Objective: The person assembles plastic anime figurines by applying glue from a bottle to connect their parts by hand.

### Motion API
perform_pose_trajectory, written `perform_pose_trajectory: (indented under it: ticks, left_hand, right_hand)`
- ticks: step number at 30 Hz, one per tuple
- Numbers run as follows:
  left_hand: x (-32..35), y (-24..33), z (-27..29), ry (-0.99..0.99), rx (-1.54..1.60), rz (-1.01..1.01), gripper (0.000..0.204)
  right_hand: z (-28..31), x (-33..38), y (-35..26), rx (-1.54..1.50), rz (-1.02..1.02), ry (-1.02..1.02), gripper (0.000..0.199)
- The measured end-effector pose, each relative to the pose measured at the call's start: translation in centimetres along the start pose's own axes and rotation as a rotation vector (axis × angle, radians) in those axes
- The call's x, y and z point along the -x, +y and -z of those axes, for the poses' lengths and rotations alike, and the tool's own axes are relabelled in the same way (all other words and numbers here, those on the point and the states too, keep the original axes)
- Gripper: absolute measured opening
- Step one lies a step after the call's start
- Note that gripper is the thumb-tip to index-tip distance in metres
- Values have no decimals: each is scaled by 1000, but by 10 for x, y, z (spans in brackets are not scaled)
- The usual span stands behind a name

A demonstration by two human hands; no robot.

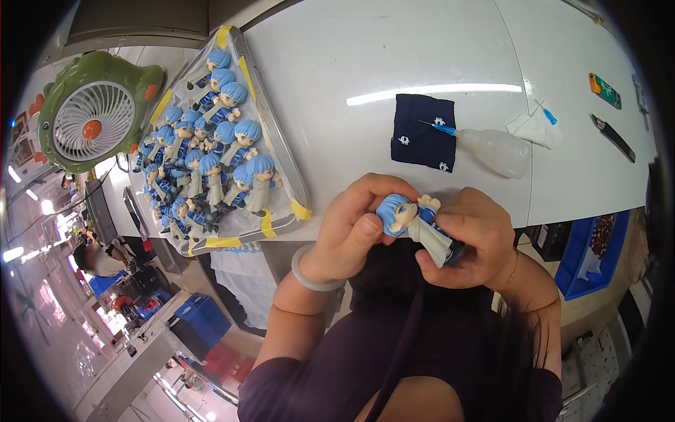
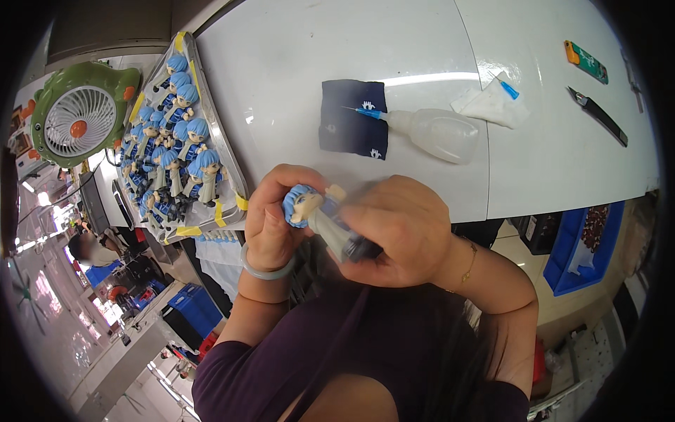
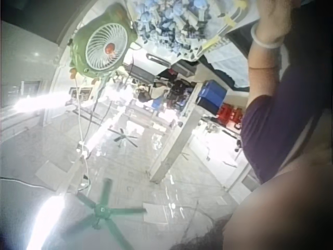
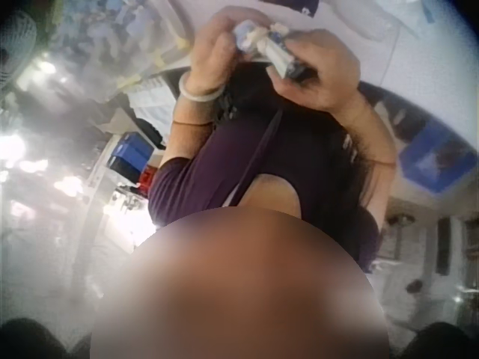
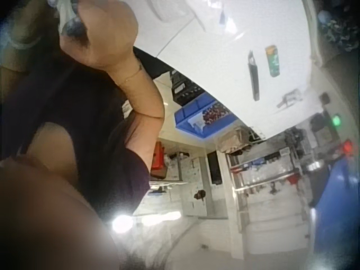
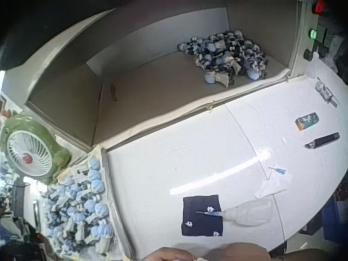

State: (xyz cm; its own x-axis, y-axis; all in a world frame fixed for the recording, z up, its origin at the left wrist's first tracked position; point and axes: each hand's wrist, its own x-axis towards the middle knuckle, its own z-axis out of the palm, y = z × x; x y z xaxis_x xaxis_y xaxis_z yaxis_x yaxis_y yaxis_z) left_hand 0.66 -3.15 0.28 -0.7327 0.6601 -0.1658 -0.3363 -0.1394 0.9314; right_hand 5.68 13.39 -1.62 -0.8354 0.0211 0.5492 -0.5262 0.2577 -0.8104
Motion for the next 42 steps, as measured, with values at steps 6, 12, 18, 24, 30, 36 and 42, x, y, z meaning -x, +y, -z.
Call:
perform_pose_trajectory:
  ticks: [6, 12, 18, 24, 30, 36, 42]
  left_hand:
    - [-1, -6, -3, 56, -32, -38, 50]
    - [2, -6, -2, -7, -53, -91, 40]
    - [5, -12, 0, -27, -33, -111, 35]
    - [6, -9, -4, 52, -77, -127, 35]
    - [2, -11, 8, -18, -102, -78, 40]
    - [-1, -9, 7, -24, 55, -22, 41]
    - [0, -5, 6, -38, 102, -8, 36]
  right_hand:
    - [-5, 9, 1, 197, 161, -45, 37]
    - [-8, 11, 3, 216, 212, 24, 32]
    - [-9, 15, 7, 249, 295, 37, 26]
    - [6, 3, -8, 230, 239, -137, 22]
    - [48, -19, -9, 768, -154, -131, 51]
    - [53, -15, 4, 856, -218, -228, 50]
    - [56, -15, -13, 377, -290, -182, 37]
